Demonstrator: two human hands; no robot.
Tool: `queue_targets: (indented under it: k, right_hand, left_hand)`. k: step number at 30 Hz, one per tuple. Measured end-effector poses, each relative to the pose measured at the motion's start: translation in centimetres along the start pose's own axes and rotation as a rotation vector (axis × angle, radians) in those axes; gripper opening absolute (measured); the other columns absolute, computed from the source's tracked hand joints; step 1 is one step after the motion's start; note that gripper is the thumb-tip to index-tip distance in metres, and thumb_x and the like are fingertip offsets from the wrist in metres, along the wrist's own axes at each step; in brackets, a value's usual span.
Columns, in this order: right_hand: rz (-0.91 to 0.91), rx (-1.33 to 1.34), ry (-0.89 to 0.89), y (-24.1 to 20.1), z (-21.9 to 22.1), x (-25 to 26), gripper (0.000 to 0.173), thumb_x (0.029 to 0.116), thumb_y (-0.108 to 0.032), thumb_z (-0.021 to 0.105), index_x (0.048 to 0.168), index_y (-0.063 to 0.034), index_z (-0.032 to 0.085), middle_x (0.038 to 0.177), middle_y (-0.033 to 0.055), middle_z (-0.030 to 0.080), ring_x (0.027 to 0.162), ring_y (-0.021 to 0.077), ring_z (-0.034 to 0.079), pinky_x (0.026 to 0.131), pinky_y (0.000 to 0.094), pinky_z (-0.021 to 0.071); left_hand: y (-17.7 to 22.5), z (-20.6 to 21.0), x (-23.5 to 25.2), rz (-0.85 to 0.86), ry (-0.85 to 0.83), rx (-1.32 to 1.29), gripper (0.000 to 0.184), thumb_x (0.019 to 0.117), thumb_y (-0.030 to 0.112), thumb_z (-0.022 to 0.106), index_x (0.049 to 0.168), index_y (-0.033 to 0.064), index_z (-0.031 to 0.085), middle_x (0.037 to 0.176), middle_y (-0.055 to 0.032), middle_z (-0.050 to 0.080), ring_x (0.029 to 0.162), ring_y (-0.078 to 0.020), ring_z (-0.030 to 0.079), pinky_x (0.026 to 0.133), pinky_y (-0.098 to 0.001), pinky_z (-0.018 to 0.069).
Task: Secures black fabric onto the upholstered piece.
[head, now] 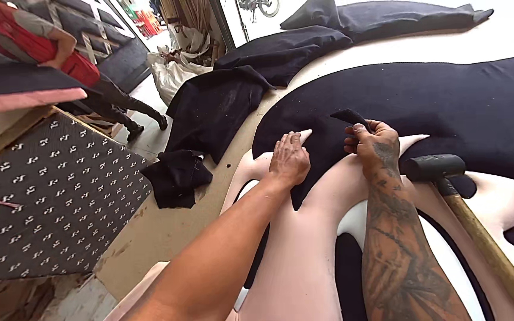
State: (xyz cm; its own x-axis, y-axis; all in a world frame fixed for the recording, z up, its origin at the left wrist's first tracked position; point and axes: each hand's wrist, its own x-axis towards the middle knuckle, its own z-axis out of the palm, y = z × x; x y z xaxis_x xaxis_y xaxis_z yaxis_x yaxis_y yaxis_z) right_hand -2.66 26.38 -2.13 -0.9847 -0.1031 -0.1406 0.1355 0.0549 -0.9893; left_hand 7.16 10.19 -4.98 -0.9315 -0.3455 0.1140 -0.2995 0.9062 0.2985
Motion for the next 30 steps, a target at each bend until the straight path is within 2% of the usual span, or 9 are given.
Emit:
queue_targets:
  k: [4, 9, 14, 17, 19, 22, 24, 26, 30]
  right_hand:
    - [0.03, 0.027, -0.011, 0.2, -0.2, 0.2, 0.024, 0.1049, -0.024, 0.059, 0.123, -0.0077, 0.061, 0.095, 0.0043, 0.076, 0.068, 0.0165, 0.074, 0.063, 0.0351, 0.065]
    - [0.032, -0.001, -0.012, 0.4, 0.0, 0.5, 0.024, 0.1044, -0.025, 0.059, 0.122, -0.0095, 0.062, 0.095, 0.0033, 0.076, 0.069, 0.0173, 0.074, 0.063, 0.0366, 0.0652]
    - [0.045, 0.001, -0.019, 0.1, -0.2, 0.7, 0.024, 0.1047, -0.025, 0.059, 0.123, -0.0094, 0.061, 0.096, 0.0033, 0.077, 0.07, 0.0172, 0.075, 0.063, 0.0366, 0.0655]
    - [0.044, 0.003, -0.022, 0.0, -0.1, 0.6, 0.024, 0.1049, -0.027, 0.059, 0.122, -0.0107, 0.062, 0.096, 0.002, 0.077, 0.07, 0.0169, 0.075, 0.061, 0.0354, 0.065]
    - [0.005, -0.047, -0.023, 0.1, 0.0, 0.6, 0.023, 0.1036, -0.028, 0.061, 0.121, -0.0127, 0.063, 0.097, 0.0005, 0.078, 0.073, 0.0156, 0.076, 0.063, 0.0358, 0.0645]
    - [-0.158, -0.206, 0.004, 0.7, 0.2, 0.9, 0.024, 0.0948, -0.031, 0.072, 0.115, -0.0163, 0.072, 0.101, 0.0031, 0.073, 0.085, 0.0164, 0.069, 0.074, 0.0427, 0.0559]
    - [-0.254, -0.317, -0.005, 0.7, 0.5, 0.8, 0.024, 0.0907, -0.034, 0.075, 0.11, -0.0198, 0.076, 0.102, 0.004, 0.07, 0.092, 0.0192, 0.066, 0.081, 0.0478, 0.0533]
    - [-0.305, -0.396, -0.07, 0.4, 1.6, 0.1, 0.024, 0.0911, -0.036, 0.075, 0.109, -0.0204, 0.077, 0.098, 0.0029, 0.072, 0.088, 0.0185, 0.068, 0.079, 0.0487, 0.0547]
    - [-0.43, -0.671, -0.185, 0.7, 6.1, -2.7, 0.022, 0.0926, -0.038, 0.073, 0.107, -0.0221, 0.079, 0.095, 0.0009, 0.072, 0.089, 0.0192, 0.068, 0.079, 0.0507, 0.056]
  left_hand:
    - [1.3, -0.1, 0.5, -0.101, 0.026, 0.079, 0.071, 0.1046, 0.057, 0.042, 0.146, 0.0001, 0.051, 0.141, -0.0202, 0.058, 0.138, -0.0337, 0.051, 0.117, -0.0477, 0.0393]
    - [1.5, -0.3, 0.9, -0.241, -0.032, 0.161, 0.083, 0.0973, 0.075, 0.034, 0.145, 0.0099, 0.056, 0.138, -0.0193, 0.058, 0.131, -0.0386, 0.052, 0.107, -0.0559, 0.0444]
    - [1.3, -1.5, 3.1, -0.274, -0.06, 0.139, 0.061, 0.0989, 0.062, 0.048, 0.125, 0.0107, 0.067, 0.128, -0.0186, 0.06, 0.125, -0.039, 0.055, 0.095, -0.0571, 0.0506]
    - [1.2, -3.2, 4.5, -0.314, -0.195, 0.108, 0.064, 0.0975, 0.065, 0.051, 0.114, 0.0072, 0.072, 0.123, -0.0199, 0.062, 0.122, -0.0381, 0.058, 0.095, -0.0566, 0.0533]
    - [0.6, -4.0, 5.2, -0.291, -0.229, 0.026, 0.064, 0.1005, 0.063, 0.048, 0.115, 0.005, 0.069, 0.116, -0.0203, 0.067, 0.115, -0.0378, 0.064, 0.094, -0.0594, 0.053]
    - [-1.3, -6.7, 6.2, -0.241, -0.078, -0.192, 0.061, 0.1043, 0.058, 0.046, 0.121, 0.0015, 0.063, 0.105, -0.0228, 0.07, 0.102, -0.0402, 0.069, 0.089, -0.0649, 0.053]
    - [-3.4, -9.0, 6.7, -0.183, 0.017, -0.222, 0.051, 0.1056, 0.054, 0.046, 0.131, 0.012, 0.06, 0.103, -0.0175, 0.072, 0.096, -0.0364, 0.071, 0.085, -0.0625, 0.0552]
    - [-6.7, -10.6, 6.9, -0.106, -0.013, -0.149, 0.045, 0.1069, 0.052, 0.044, 0.136, 0.0215, 0.059, 0.101, -0.0128, 0.073, 0.092, -0.0329, 0.072, 0.082, -0.0612, 0.0556]
    - [-13.3, -10.6, 5.8, -0.008, -0.183, 0.004, 0.044, 0.1074, 0.053, 0.041, 0.127, 0.0229, 0.067, 0.093, -0.0093, 0.074, 0.087, -0.0294, 0.073, 0.08, -0.0596, 0.0564]
